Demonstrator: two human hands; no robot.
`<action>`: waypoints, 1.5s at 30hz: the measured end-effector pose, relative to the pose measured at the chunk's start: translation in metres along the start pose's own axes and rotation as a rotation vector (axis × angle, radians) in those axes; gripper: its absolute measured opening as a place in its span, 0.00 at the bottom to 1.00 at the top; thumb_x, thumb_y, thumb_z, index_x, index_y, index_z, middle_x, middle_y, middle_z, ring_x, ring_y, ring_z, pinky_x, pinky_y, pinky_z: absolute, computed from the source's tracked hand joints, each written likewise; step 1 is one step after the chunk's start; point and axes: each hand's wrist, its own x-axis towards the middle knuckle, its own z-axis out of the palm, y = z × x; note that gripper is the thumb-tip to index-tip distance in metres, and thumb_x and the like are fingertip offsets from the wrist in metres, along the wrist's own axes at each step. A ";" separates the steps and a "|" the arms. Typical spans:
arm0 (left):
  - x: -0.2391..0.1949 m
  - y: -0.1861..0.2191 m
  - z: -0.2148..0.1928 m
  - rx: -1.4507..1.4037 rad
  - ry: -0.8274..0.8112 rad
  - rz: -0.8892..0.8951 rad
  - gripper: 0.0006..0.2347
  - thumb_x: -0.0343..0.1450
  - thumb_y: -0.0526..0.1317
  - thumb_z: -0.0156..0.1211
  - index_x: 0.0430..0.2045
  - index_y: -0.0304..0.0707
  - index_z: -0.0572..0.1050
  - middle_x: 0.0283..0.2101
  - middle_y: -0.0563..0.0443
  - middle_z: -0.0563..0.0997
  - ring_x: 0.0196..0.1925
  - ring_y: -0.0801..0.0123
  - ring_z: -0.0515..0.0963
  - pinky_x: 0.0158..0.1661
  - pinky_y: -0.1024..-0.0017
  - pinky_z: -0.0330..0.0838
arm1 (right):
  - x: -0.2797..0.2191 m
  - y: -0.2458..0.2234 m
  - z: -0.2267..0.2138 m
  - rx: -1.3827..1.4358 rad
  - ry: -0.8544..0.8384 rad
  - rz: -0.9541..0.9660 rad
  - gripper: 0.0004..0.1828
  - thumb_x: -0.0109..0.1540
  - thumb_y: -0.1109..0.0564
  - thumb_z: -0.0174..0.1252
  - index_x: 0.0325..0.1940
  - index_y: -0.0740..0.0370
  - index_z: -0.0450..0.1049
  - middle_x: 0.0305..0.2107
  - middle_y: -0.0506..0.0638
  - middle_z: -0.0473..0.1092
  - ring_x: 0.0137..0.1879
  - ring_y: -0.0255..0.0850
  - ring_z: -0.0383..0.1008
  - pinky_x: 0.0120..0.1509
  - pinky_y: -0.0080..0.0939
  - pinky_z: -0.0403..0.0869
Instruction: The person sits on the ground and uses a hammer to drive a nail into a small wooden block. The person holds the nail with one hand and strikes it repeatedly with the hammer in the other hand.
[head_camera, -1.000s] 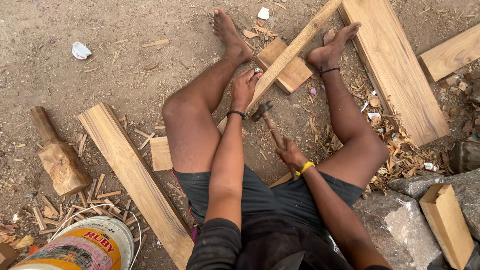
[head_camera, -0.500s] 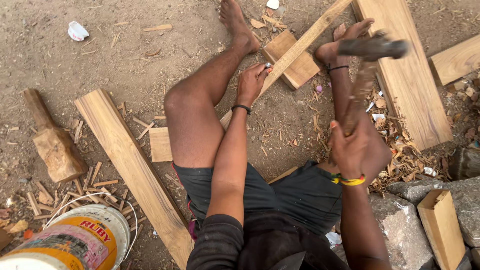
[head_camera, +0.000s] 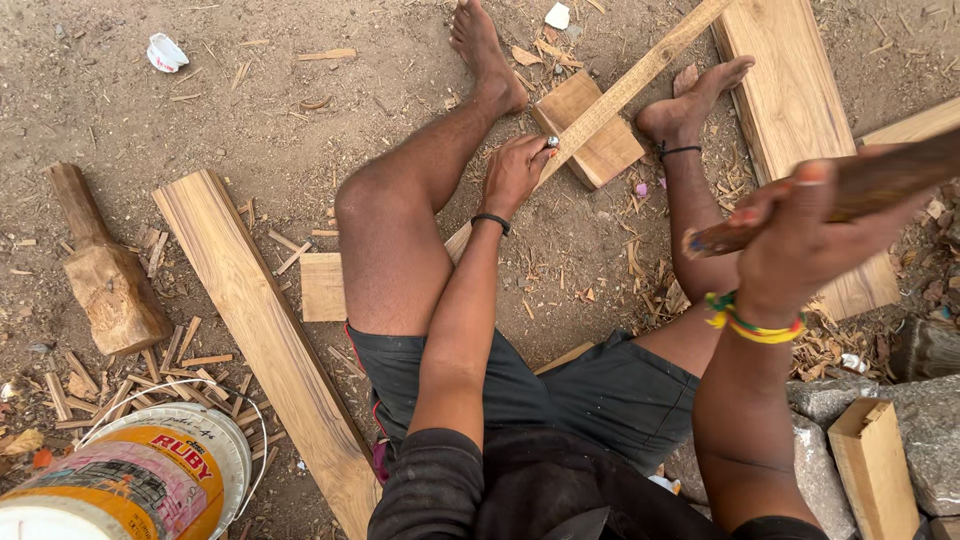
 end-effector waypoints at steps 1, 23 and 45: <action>0.000 -0.001 0.000 0.004 -0.002 0.002 0.07 0.72 0.38 0.62 0.42 0.40 0.81 0.42 0.49 0.85 0.45 0.59 0.82 0.49 0.60 0.74 | -0.007 0.013 0.003 -0.114 -0.047 -0.052 0.37 0.76 0.48 0.60 0.74 0.66 0.44 0.33 0.51 0.71 0.27 0.41 0.74 0.27 0.39 0.77; -0.007 0.005 -0.001 -0.059 0.095 -0.002 0.07 0.71 0.39 0.64 0.39 0.39 0.82 0.41 0.45 0.84 0.39 0.55 0.84 0.44 0.62 0.77 | -0.078 0.037 -0.027 -0.361 -0.179 0.276 0.14 0.66 0.60 0.61 0.49 0.67 0.65 0.25 0.50 0.71 0.24 0.34 0.72 0.27 0.36 0.70; -0.015 0.022 -0.012 -0.005 0.019 -0.124 0.07 0.72 0.39 0.63 0.39 0.38 0.82 0.38 0.43 0.84 0.36 0.52 0.82 0.39 0.58 0.75 | -0.128 0.075 -0.003 0.173 -0.059 1.043 0.11 0.65 0.54 0.57 0.40 0.60 0.62 0.20 0.46 0.61 0.18 0.34 0.61 0.20 0.36 0.65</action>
